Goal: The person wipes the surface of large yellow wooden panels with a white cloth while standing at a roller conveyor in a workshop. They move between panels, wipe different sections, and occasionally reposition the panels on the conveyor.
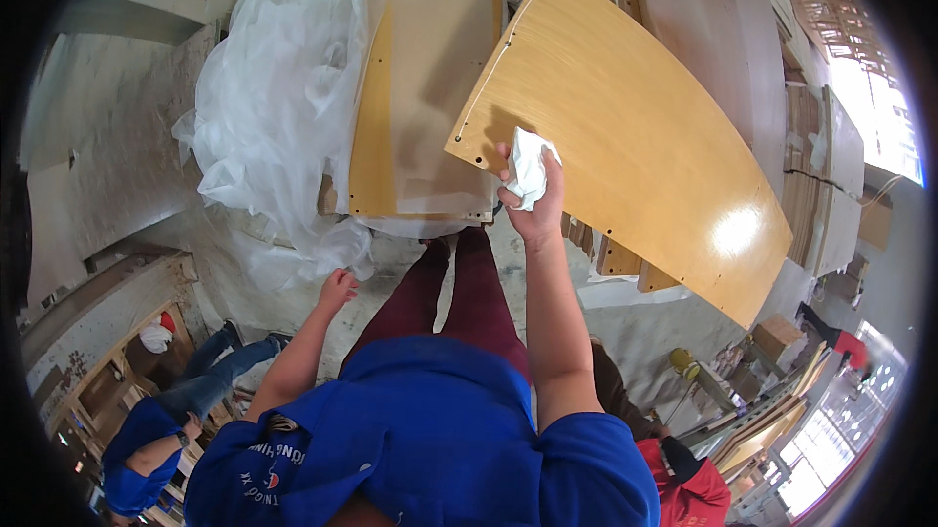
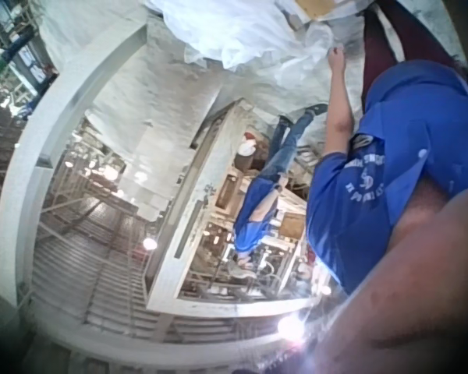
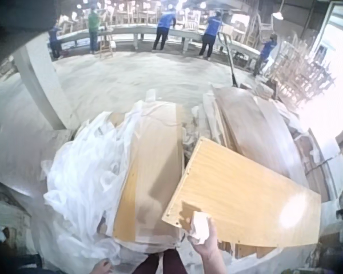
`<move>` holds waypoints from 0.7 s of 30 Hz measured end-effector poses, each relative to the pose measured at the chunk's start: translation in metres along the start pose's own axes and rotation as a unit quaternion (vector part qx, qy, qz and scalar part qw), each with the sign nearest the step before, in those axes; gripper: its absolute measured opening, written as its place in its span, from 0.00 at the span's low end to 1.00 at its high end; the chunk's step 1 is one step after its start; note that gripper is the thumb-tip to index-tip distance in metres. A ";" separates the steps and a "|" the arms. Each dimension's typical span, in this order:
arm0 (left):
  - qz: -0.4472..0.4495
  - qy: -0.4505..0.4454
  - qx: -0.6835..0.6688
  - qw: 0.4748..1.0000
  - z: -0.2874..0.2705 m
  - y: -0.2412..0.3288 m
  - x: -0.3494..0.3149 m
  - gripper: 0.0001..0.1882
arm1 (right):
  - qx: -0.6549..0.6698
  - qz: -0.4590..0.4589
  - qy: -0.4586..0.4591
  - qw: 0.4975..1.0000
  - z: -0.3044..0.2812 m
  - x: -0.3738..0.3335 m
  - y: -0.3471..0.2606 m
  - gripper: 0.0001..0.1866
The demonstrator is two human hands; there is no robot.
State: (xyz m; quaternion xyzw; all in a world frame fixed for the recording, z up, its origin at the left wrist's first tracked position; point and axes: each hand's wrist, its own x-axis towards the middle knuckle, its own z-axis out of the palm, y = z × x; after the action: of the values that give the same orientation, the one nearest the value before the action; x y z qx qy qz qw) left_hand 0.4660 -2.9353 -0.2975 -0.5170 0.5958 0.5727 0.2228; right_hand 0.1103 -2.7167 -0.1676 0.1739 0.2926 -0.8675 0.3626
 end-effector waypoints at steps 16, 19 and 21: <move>0.021 -0.021 0.052 0.998 -0.007 0.041 -0.002 0.13 | -0.551 -0.238 0.167 0.782 0.001 0.007 0.041 0.23; 0.019 -0.024 0.050 0.998 -0.009 0.041 -0.002 0.13 | -0.543 -0.246 0.182 0.782 -0.010 0.001 0.034 0.21; 0.026 -0.021 0.071 0.997 -0.010 0.039 -0.003 0.14 | -0.561 -0.248 0.185 0.768 -0.009 -0.002 0.030 0.21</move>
State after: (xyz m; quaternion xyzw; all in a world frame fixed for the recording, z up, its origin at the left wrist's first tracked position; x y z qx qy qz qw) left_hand 0.4361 -2.9508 -0.2752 -0.4721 0.6434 0.5452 0.2567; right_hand 0.1344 -2.7263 -0.1847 0.0185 0.8217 -0.5596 0.1063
